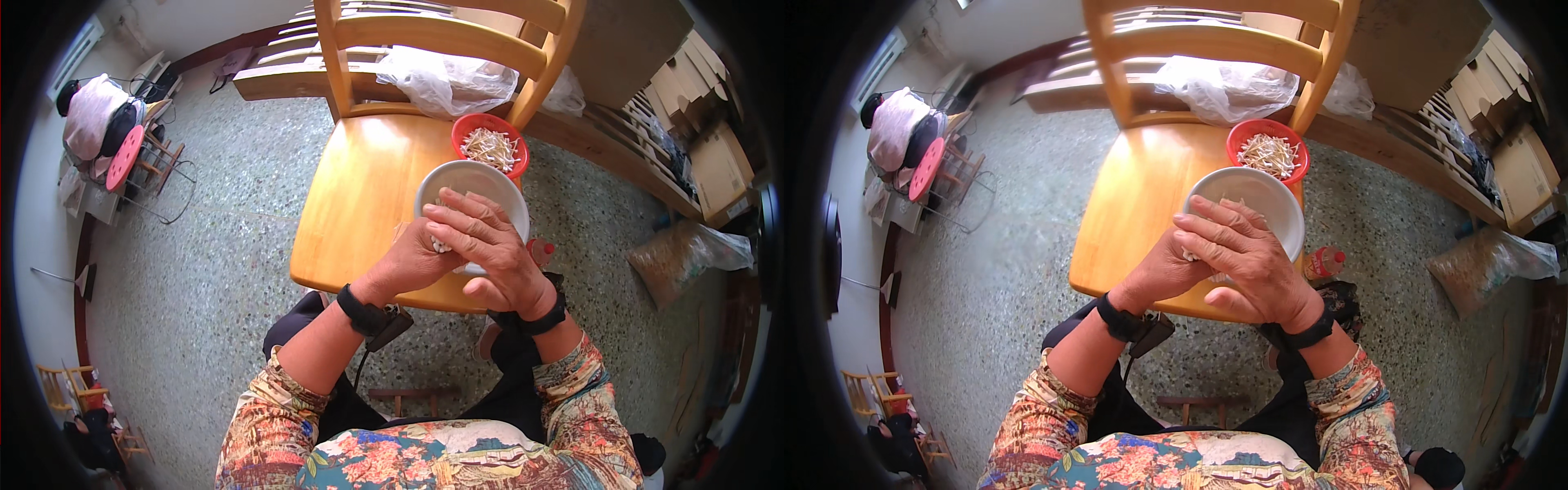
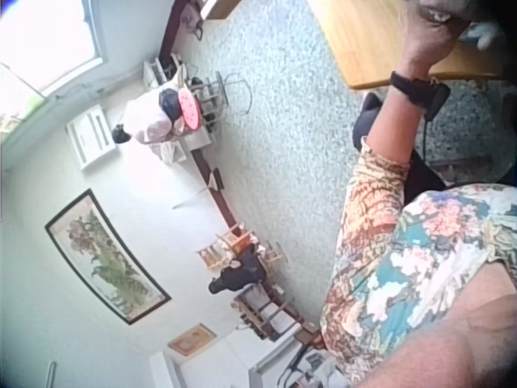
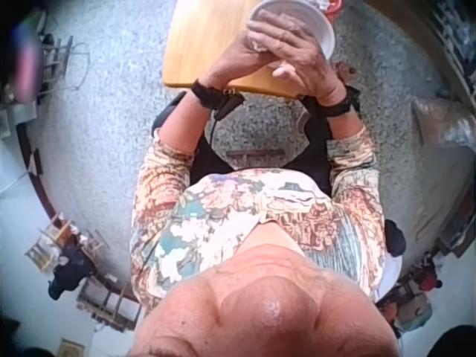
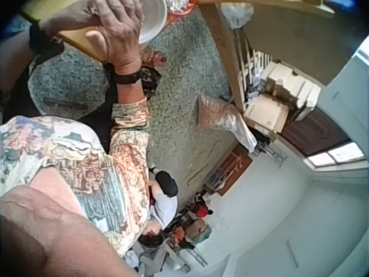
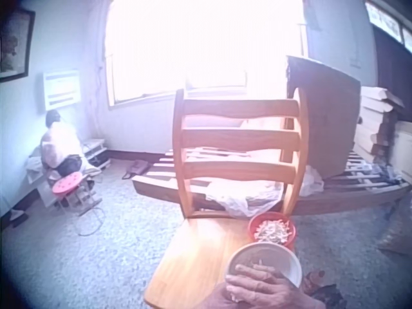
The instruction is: The recorder is sorting cotton swabs from a bowl and placing them neatly into small plastic bags.
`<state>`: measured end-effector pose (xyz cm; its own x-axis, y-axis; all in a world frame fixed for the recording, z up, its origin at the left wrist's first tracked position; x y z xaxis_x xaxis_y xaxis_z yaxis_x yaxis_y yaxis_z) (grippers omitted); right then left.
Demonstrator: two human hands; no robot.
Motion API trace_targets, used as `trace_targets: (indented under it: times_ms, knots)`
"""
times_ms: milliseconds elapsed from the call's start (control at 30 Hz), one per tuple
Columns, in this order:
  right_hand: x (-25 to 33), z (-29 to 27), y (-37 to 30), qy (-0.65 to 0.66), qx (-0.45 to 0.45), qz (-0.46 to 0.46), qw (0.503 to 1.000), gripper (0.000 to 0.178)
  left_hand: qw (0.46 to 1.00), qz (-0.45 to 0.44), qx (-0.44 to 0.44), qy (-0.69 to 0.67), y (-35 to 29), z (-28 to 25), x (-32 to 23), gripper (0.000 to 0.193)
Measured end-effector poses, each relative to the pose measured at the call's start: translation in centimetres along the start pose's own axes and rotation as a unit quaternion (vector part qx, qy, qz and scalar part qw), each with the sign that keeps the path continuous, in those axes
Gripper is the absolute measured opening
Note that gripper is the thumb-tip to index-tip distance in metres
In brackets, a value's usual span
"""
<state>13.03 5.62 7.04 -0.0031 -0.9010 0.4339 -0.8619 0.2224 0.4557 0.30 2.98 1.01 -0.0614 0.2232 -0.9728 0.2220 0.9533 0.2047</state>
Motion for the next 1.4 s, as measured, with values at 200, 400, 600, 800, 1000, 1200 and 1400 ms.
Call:
trace_targets:
  times_ms: [200,400,600,800,1000,1200,1400]
  knots:
    - [1.4,-1.0,0.2,0.007,-0.092,-0.002,0.996,0.073,0.996,-0.031,-0.013,-0.082,0.0,0.3,1.1,0.02]
    - [1.9,-0.6,0.2,-0.029,-0.048,-0.004,0.998,0.074,0.998,-0.007,-0.005,-0.054,0.1,0.0,0.6,0.022]
    - [0.1,-1.8,-0.7,0.097,-0.127,-0.004,0.987,0.06,0.985,-0.063,0.047,-0.156,-0.1,0.5,-0.6,0.017]
    - [-6.3,-1.7,-3.8,-0.084,-0.194,0.242,0.947,0.014,0.955,-0.142,-0.084,-0.247,0.3,-0.6,0.7,0.02]
    - [-7.6,0.7,-4.6,-0.136,-0.058,0.325,0.934,0.007,0.899,-0.128,-0.172,-0.382,0.3,-2.0,2.1,0.023]
    - [-9.2,2.2,-4.4,-0.215,-0.024,0.332,0.918,0.006,0.895,-0.135,-0.191,-0.379,0.4,-1.9,2.4,0.024]
    - [-10.2,3.2,-4.3,-0.202,0.024,0.352,0.914,0.005,0.898,-0.136,-0.188,-0.375,0.4,-1.9,2.4,0.024]
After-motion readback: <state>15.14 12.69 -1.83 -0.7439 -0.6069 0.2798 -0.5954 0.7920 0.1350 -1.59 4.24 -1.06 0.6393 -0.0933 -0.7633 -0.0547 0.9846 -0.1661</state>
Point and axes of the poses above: each hand's wrist, its own y-axis towards the middle knuckle, its own z-axis out of the palm, x = y × z, the point moved 4 cm from there along y, towards the middle knuckle, and after that the axes turned 6 degrees about y, right-handed, at the moved point
